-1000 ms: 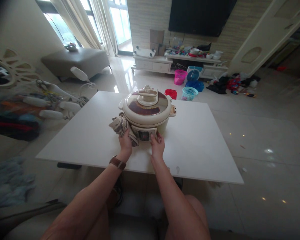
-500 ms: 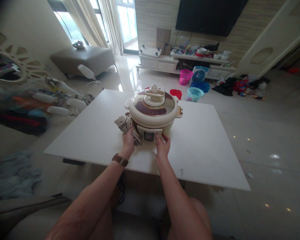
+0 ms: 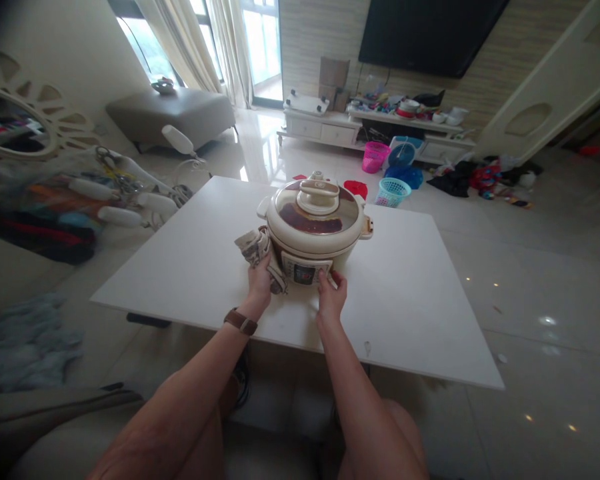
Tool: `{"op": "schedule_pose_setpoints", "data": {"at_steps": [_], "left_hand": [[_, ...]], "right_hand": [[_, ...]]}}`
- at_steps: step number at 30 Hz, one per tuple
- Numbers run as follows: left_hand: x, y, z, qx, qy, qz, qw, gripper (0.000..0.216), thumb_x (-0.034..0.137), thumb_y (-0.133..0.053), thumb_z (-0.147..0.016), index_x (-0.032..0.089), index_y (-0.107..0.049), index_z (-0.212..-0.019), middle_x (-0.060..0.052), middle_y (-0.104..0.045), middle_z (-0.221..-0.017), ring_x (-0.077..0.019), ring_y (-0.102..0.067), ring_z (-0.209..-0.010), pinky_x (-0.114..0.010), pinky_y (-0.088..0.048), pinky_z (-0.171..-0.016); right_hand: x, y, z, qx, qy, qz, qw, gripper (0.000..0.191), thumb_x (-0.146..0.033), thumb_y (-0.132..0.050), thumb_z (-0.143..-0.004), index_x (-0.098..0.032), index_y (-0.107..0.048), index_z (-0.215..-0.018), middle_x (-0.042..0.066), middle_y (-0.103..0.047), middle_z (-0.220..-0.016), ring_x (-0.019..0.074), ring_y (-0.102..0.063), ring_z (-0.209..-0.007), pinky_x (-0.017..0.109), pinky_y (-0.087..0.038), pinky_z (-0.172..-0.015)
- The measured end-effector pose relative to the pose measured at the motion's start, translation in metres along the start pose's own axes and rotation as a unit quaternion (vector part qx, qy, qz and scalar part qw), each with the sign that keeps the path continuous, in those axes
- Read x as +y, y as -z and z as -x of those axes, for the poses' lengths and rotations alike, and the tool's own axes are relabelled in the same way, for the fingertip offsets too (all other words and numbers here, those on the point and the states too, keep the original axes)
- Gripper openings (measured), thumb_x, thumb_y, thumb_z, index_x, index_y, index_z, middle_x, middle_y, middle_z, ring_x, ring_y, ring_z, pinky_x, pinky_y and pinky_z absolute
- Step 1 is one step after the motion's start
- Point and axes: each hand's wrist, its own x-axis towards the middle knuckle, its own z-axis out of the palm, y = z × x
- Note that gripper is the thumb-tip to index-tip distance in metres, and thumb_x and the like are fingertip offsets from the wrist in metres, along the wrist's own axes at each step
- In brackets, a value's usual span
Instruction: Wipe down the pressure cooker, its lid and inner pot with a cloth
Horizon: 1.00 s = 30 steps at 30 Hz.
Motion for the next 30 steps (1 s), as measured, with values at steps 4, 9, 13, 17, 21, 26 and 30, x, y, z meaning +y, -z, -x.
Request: {"op": "schedule_pose_setpoints", "data": {"at_steps": [4, 9, 13, 17, 21, 26, 30], "left_hand": [[0.000, 0.000, 0.001, 0.002, 0.009, -0.001, 1.000, 0.041, 0.035, -0.082, -0.077, 0.014, -0.080, -0.113, -0.011, -0.080, -0.114, -0.0293, -0.074, -0.112, -0.045, -0.057, -0.104], [0.003, 0.000, 0.004, -0.007, -0.004, -0.004, 1.000, 0.041, 0.037, -0.083, -0.077, 0.015, -0.080, -0.111, -0.011, -0.080, -0.116, -0.0290, -0.073, -0.116, -0.044, -0.055, -0.107], [0.003, 0.000, 0.005, -0.003, -0.008, -0.009, 1.000, 0.042, 0.038, -0.082, -0.077, 0.014, -0.080, -0.111, -0.011, -0.080, -0.115, -0.0285, -0.073, -0.114, -0.044, -0.056, -0.105], [0.000, -0.001, 0.004, 0.002, -0.008, -0.011, 1.000, 0.041, 0.038, -0.081, -0.077, 0.013, -0.080, -0.109, -0.012, -0.080, -0.115, -0.0281, -0.073, -0.112, -0.044, -0.056, -0.104], [-0.002, -0.004, 0.005, 0.013, -0.021, -0.015, 1.000, 0.040, 0.038, -0.081, -0.078, 0.013, -0.080, -0.108, -0.013, -0.080, -0.114, -0.0287, -0.073, -0.110, -0.044, -0.056, -0.103], [-0.018, -0.008, 0.035, 0.041, -0.044, -0.052, 0.997, 0.029, 0.037, -0.078, -0.082, 0.016, -0.078, -0.102, -0.011, -0.080, -0.111, -0.0272, -0.072, -0.112, -0.040, -0.054, -0.104], [-0.045, -0.003, 0.077, 0.025, -0.015, -0.080, 0.996, 0.027, 0.044, -0.079, -0.082, 0.019, -0.072, -0.086, -0.008, -0.076, -0.086, -0.0237, -0.073, -0.091, -0.035, -0.056, -0.086]], "right_hand": [[-0.003, 0.001, 0.002, -0.003, -0.007, 0.006, 1.000, 0.064, -0.057, -0.088, -0.063, -0.024, -0.065, -0.113, 0.011, -0.068, -0.140, 0.0269, -0.065, -0.122, 0.036, -0.057, -0.085], [-0.006, 0.002, 0.002, -0.005, -0.013, 0.010, 1.000, 0.064, -0.056, -0.088, -0.065, -0.024, -0.066, -0.115, 0.011, -0.068, -0.141, 0.0280, -0.064, -0.125, 0.038, -0.058, -0.087], [-0.006, -0.001, 0.003, -0.003, -0.011, 0.008, 1.000, 0.062, -0.054, -0.088, -0.066, -0.024, -0.067, -0.116, 0.011, -0.068, -0.142, 0.0280, -0.065, -0.125, 0.037, -0.058, -0.086], [-0.007, -0.004, 0.006, 0.004, -0.007, 0.003, 1.000, 0.061, -0.054, -0.086, -0.067, -0.023, -0.068, -0.116, 0.012, -0.069, -0.141, 0.0276, -0.066, -0.123, 0.036, -0.058, -0.084], [-0.009, -0.004, 0.007, -0.005, -0.014, 0.003, 1.000, 0.062, -0.053, -0.086, -0.066, -0.023, -0.067, -0.117, 0.012, -0.069, -0.140, 0.0268, -0.067, -0.120, 0.036, -0.057, -0.084], [-0.013, 0.001, 0.007, -0.013, -0.032, 0.004, 0.999, 0.062, -0.053, -0.085, -0.064, -0.024, -0.065, -0.115, 0.011, -0.066, -0.141, 0.0269, -0.065, -0.121, 0.037, -0.057, -0.086], [-0.020, 0.007, -0.001, -0.006, -0.030, -0.010, 0.999, 0.057, -0.050, -0.085, -0.065, -0.025, -0.065, -0.112, 0.009, -0.065, -0.138, 0.0252, -0.064, -0.120, 0.035, -0.057, -0.086]]}}
